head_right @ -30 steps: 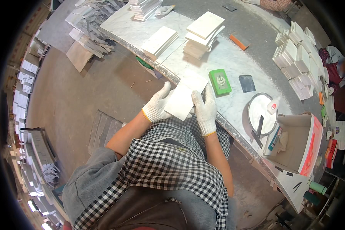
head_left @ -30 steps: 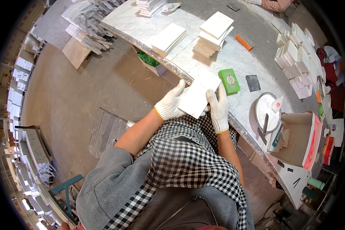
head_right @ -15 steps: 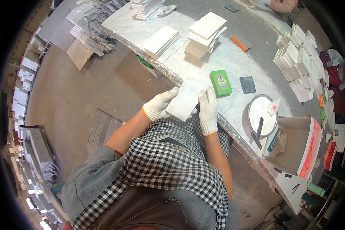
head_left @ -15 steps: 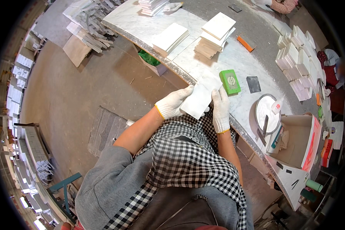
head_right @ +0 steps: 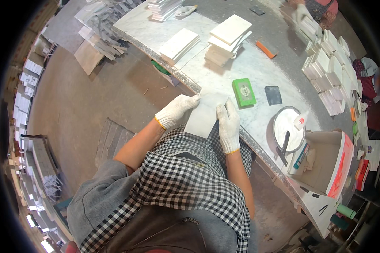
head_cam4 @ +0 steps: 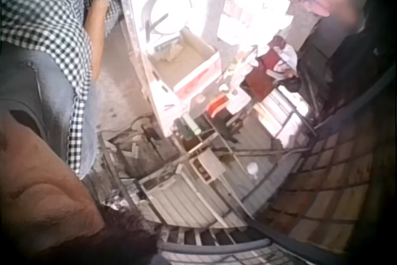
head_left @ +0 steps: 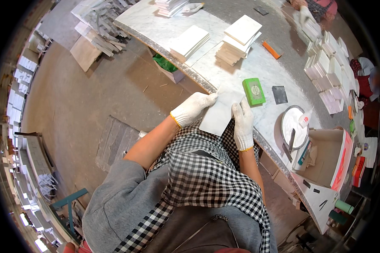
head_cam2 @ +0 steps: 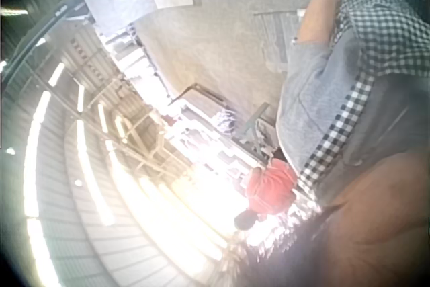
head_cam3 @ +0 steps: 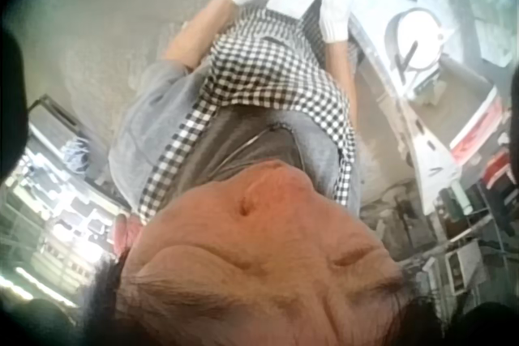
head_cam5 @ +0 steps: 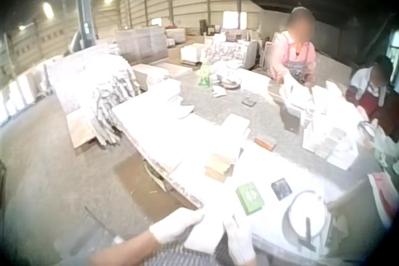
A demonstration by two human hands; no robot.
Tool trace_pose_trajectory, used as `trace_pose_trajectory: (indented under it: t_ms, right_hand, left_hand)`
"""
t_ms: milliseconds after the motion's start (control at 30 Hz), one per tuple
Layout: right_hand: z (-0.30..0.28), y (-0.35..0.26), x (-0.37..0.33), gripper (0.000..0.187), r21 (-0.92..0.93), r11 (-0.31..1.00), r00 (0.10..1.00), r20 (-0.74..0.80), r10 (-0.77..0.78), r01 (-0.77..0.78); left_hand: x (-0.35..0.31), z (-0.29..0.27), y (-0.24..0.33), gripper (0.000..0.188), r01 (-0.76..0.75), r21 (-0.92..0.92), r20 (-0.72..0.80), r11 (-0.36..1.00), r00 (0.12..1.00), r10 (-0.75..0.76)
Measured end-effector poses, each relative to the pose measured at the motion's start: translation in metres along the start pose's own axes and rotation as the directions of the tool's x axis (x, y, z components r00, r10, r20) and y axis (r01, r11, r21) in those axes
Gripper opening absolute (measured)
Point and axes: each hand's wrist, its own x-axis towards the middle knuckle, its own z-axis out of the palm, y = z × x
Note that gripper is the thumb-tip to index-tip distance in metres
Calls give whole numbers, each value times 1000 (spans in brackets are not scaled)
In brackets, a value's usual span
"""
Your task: The person sands small rectangular wood pieces with a green sanding block, then applies a white paste to the edges using a metal spatula. The person repeats this process on multiple pieces, stacking finished items on the table.
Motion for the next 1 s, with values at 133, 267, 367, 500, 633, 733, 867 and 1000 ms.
trace_pose_trajectory:
  t_ms: [133,267,367,500,633,733,867,1000]
  right_hand:
    - [-2,-6,2,35,-79,997,998,62,-12,16]
    - [9,-22,-2,32,86,996,999,41,32,-36]
    - [8,-15,-2,30,115,991,997,38,64,-68]
    - [10,5,0,25,368,921,992,30,125,-127]
    - [5,19,4,22,478,871,993,39,113,-117]
    - [2,28,7,20,514,851,994,35,101,-104]
    - [1,27,9,30,559,817,988,25,154,-141]
    - [-5,35,15,34,606,783,988,30,152,-139]
  left_hand:
    - [-9,23,19,45,-25,-213,-52,977,999,15]
    - [7,17,14,48,-30,-281,-108,959,994,0]
    - [9,21,16,44,-45,-252,-147,967,989,8]
    - [6,34,21,41,-80,-234,-217,969,976,29]
    - [13,30,13,41,-48,-334,-168,941,986,-9]
    - [6,30,16,40,27,-363,-63,931,997,-54]
    - [5,28,10,41,11,-269,-59,963,998,-28]
    - [-3,34,7,42,-25,-184,-117,983,993,3]
